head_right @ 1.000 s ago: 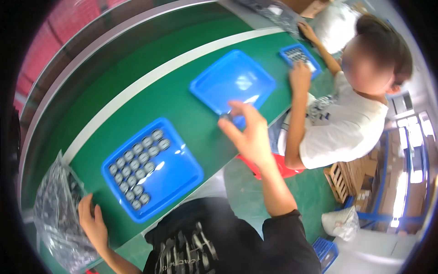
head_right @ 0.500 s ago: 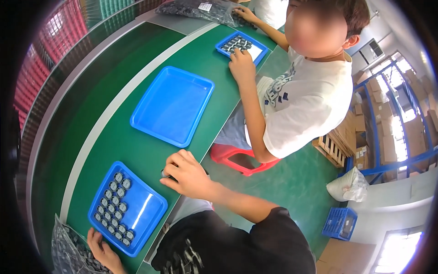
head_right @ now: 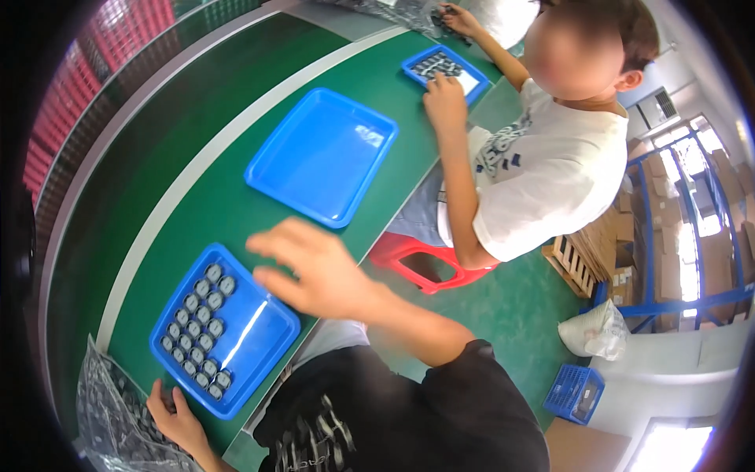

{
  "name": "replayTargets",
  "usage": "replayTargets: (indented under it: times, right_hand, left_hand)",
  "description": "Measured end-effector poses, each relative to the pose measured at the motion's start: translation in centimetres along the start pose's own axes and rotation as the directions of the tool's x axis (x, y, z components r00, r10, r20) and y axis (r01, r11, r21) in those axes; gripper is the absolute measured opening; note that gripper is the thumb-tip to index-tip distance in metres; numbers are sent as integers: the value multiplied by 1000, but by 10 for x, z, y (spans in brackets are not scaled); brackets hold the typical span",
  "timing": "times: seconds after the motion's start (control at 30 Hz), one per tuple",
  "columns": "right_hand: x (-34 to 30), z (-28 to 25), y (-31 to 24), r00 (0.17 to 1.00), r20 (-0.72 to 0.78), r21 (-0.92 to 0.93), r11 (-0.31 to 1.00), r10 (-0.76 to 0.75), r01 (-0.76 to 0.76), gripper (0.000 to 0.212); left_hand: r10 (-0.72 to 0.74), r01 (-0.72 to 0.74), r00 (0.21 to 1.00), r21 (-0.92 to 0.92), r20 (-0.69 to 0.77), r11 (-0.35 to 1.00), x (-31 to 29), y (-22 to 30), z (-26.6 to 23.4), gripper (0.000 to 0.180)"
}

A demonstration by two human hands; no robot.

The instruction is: The person arranges small electronic components into a blue tray by hand.

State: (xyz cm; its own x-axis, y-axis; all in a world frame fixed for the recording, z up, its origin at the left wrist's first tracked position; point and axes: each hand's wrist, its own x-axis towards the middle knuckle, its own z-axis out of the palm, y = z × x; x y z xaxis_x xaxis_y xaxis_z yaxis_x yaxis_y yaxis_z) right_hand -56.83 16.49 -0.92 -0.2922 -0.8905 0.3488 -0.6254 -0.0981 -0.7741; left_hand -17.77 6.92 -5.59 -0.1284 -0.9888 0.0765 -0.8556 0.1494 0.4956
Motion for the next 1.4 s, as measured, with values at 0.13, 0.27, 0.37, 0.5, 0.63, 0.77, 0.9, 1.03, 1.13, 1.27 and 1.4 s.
replayTargets:
  times: [0.13,0.27,0.37,0.5,0.63,0.77,0.9,1.03,1.13,1.27,1.4]
  right_hand:
    - [2,-27,-5,999,7,38,998,-52,52,34]
    - [-25,-10,15,989,111,-225,967,-101,124,31]
    - [-42,3,34,990,122,-252,962,-73,102,30]
    - [-44,10,46,993,98,-245,965,-69,92,28]
    - [-41,13,42,993,39,-295,948,-114,121,28]
    - [-46,14,39,985,-2,-413,897,-171,155,28]
    - [-47,18,44,982,-35,-433,888,-185,151,28]
    - [-46,20,46,972,-76,-443,881,-224,169,30]
    - [-48,16,46,978,-17,-448,876,-207,177,30]
    - [-45,7,44,989,82,-420,896,-122,145,28]
    - [-27,3,38,986,106,-264,952,-133,157,26]
  left_hand:
    - [-7,-4,999,-254,-40,967,-13,-11,4,33]
    - [106,-147,986,-376,-126,915,-9,-15,13,27]
    - [109,-153,985,-402,-130,903,-8,-11,11,24]
    - [359,-359,932,7,-46,933,-10,3,-7,26]
    - [444,-423,891,186,-90,887,-16,15,-16,22]
    - [321,-313,945,114,-64,943,-24,18,-10,18]
    - [345,-332,925,104,-162,938,-29,14,-3,15]
    - [373,-361,913,98,-167,928,-31,9,-2,20]
    - [331,-330,939,23,-92,944,-35,5,-1,20]
    - [290,-275,950,132,-116,952,-41,3,-3,25]
    - [271,-286,952,-105,-139,952,-30,17,-9,26]
